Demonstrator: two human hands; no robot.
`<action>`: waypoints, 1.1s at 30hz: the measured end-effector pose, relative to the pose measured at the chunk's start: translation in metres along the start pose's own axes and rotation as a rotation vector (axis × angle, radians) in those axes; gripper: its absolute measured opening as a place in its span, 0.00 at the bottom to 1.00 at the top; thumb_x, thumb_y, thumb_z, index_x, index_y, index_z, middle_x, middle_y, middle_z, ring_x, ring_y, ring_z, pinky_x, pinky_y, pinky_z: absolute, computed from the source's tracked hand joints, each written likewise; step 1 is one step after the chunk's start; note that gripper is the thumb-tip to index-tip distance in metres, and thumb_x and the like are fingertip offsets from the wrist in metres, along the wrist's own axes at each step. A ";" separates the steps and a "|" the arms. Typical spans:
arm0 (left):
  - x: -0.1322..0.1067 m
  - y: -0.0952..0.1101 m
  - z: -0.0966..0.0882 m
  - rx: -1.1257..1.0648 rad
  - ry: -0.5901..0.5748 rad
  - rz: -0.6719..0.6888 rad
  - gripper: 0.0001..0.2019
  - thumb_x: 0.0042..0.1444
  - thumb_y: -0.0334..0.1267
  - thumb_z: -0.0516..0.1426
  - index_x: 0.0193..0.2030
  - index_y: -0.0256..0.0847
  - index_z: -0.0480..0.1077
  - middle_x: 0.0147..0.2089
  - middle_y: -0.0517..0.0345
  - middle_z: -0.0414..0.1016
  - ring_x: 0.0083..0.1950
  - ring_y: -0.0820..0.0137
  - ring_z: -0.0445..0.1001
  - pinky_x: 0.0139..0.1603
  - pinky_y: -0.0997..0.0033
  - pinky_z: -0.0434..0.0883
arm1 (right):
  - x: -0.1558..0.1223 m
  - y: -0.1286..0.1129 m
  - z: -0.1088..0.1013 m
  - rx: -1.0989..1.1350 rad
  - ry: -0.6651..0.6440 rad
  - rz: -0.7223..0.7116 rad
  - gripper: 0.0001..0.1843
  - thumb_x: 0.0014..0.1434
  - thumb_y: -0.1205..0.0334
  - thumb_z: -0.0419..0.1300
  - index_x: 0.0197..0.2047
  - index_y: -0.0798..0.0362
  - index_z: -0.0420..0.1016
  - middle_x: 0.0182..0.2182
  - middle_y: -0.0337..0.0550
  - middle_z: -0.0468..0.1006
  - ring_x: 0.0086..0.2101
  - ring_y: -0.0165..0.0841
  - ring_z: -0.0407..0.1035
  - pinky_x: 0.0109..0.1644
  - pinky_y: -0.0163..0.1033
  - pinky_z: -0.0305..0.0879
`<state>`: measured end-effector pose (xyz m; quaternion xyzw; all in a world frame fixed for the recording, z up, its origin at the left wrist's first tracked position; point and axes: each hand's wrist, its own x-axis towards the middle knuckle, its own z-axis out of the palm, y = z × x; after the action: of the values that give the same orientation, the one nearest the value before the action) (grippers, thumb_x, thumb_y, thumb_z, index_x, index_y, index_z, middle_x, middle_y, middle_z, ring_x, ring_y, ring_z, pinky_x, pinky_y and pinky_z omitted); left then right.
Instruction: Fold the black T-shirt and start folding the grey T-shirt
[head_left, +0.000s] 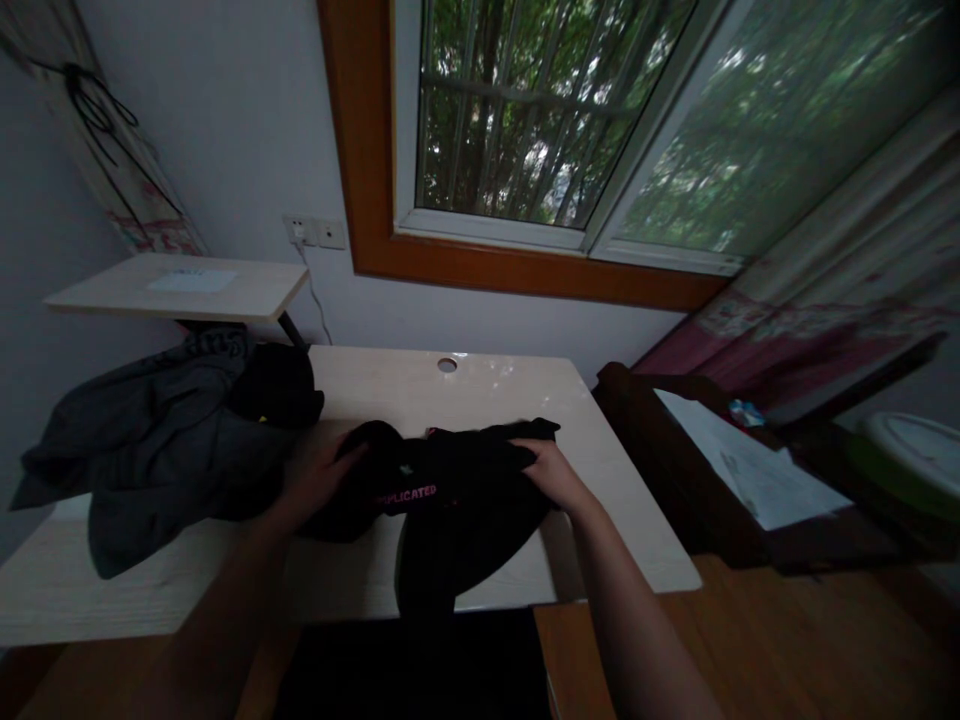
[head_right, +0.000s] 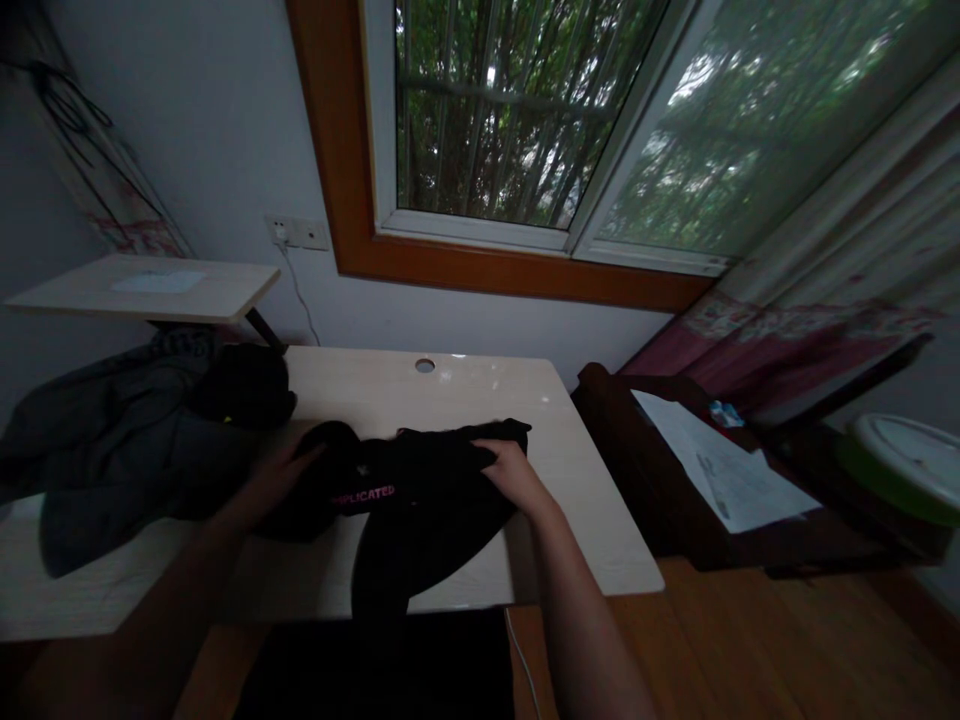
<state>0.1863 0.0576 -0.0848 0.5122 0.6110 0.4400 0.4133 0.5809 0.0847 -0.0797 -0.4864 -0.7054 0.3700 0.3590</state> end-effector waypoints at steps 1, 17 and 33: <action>0.004 0.003 -0.010 0.025 0.035 0.033 0.19 0.53 0.51 0.60 0.48 0.44 0.79 0.47 0.52 0.83 0.49 0.53 0.80 0.54 0.54 0.76 | -0.003 -0.004 -0.009 0.018 0.094 0.016 0.11 0.50 0.61 0.62 0.35 0.49 0.85 0.32 0.41 0.84 0.36 0.42 0.77 0.46 0.46 0.73; 0.020 0.021 -0.020 0.353 -0.097 0.182 0.25 0.59 0.57 0.55 0.54 0.43 0.75 0.54 0.49 0.80 0.56 0.54 0.77 0.63 0.54 0.69 | 0.012 -0.023 -0.043 0.156 0.717 0.161 0.19 0.63 0.48 0.55 0.45 0.51 0.81 0.46 0.48 0.83 0.53 0.45 0.72 0.58 0.46 0.68; -0.018 -0.026 0.073 0.556 -0.369 0.496 0.45 0.54 0.42 0.66 0.76 0.48 0.52 0.68 0.42 0.66 0.67 0.49 0.65 0.68 0.43 0.62 | -0.025 0.039 0.018 0.058 0.198 0.240 0.38 0.52 0.42 0.70 0.62 0.49 0.75 0.58 0.48 0.79 0.66 0.47 0.63 0.75 0.55 0.51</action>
<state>0.2520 0.0461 -0.1285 0.8061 0.4804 0.2455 0.2433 0.5887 0.0680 -0.1255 -0.5908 -0.5923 0.3807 0.3940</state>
